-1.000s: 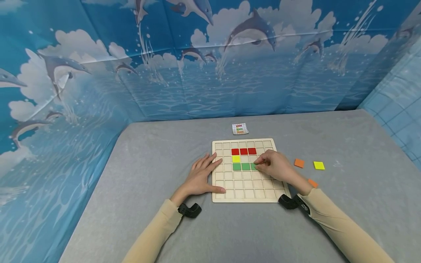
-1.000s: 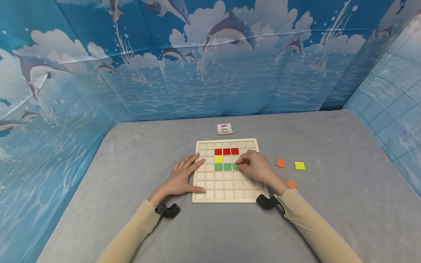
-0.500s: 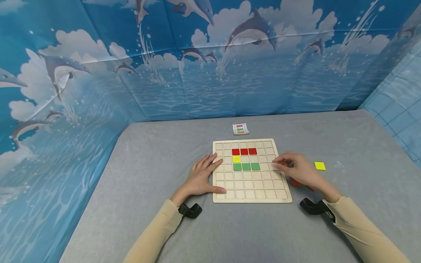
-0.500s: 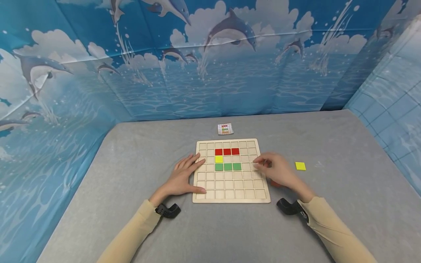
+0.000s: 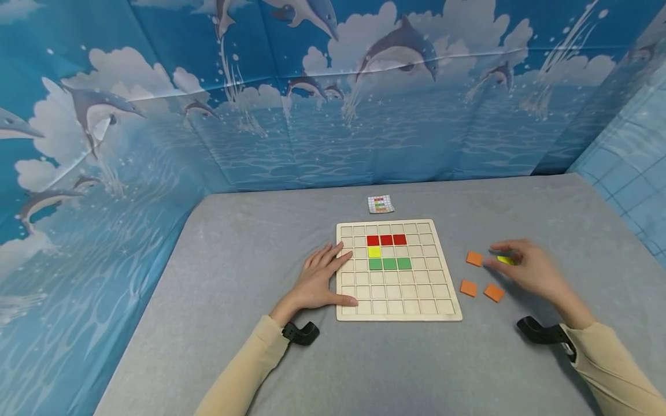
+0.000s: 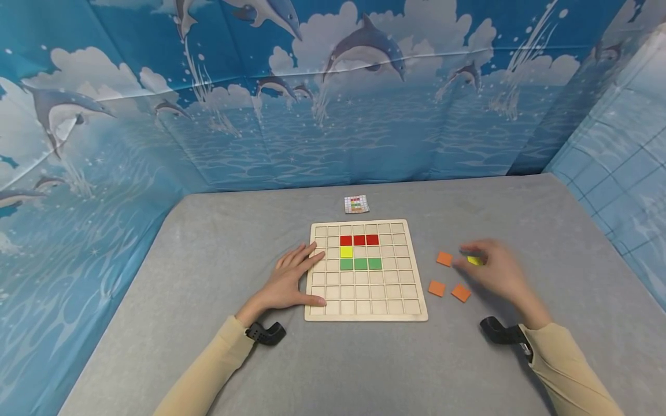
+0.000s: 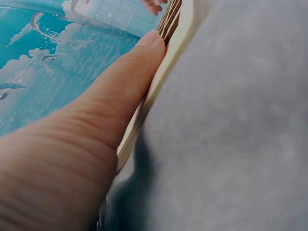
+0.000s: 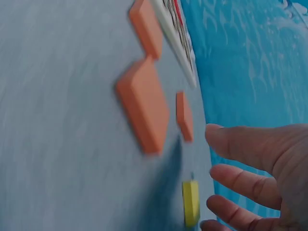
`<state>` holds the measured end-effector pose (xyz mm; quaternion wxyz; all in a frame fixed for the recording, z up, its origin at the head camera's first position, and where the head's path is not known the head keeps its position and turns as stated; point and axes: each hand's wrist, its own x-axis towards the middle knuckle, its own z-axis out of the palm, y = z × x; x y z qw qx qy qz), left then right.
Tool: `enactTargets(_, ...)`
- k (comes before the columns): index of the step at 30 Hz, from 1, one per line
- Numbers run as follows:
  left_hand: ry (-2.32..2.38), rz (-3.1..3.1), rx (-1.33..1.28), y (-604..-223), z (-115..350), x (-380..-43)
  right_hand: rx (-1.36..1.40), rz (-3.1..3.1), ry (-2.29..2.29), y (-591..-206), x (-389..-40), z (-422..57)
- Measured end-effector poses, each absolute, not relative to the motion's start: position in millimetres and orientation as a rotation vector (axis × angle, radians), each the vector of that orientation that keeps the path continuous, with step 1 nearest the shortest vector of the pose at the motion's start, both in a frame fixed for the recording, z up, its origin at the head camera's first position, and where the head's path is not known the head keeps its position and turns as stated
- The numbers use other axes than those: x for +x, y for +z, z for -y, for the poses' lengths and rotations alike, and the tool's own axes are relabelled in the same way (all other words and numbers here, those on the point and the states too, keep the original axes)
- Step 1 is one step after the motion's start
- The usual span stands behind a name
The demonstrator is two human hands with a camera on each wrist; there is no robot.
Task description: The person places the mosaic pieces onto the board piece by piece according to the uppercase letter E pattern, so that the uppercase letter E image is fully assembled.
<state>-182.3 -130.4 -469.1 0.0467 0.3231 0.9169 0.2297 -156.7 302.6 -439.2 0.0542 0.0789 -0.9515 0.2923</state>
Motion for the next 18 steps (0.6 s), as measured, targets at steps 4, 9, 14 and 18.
enactTargets(4,0.685,-2.802,0.982,-469,130,-182,0.202,2.899,0.814,-445,-155,-315)
enactTargets(9,0.676,-2.806,0.983,-470,130,-182,0.124,2.964,0.769,-447,-155,-322)
enactTargets(14,0.662,-2.808,0.973,-471,131,-182,0.050,2.976,0.790,-447,-153,-320)
enactTargets(18,0.656,-2.812,0.979,-471,131,-182,0.004,2.988,0.813,-445,-151,-321)
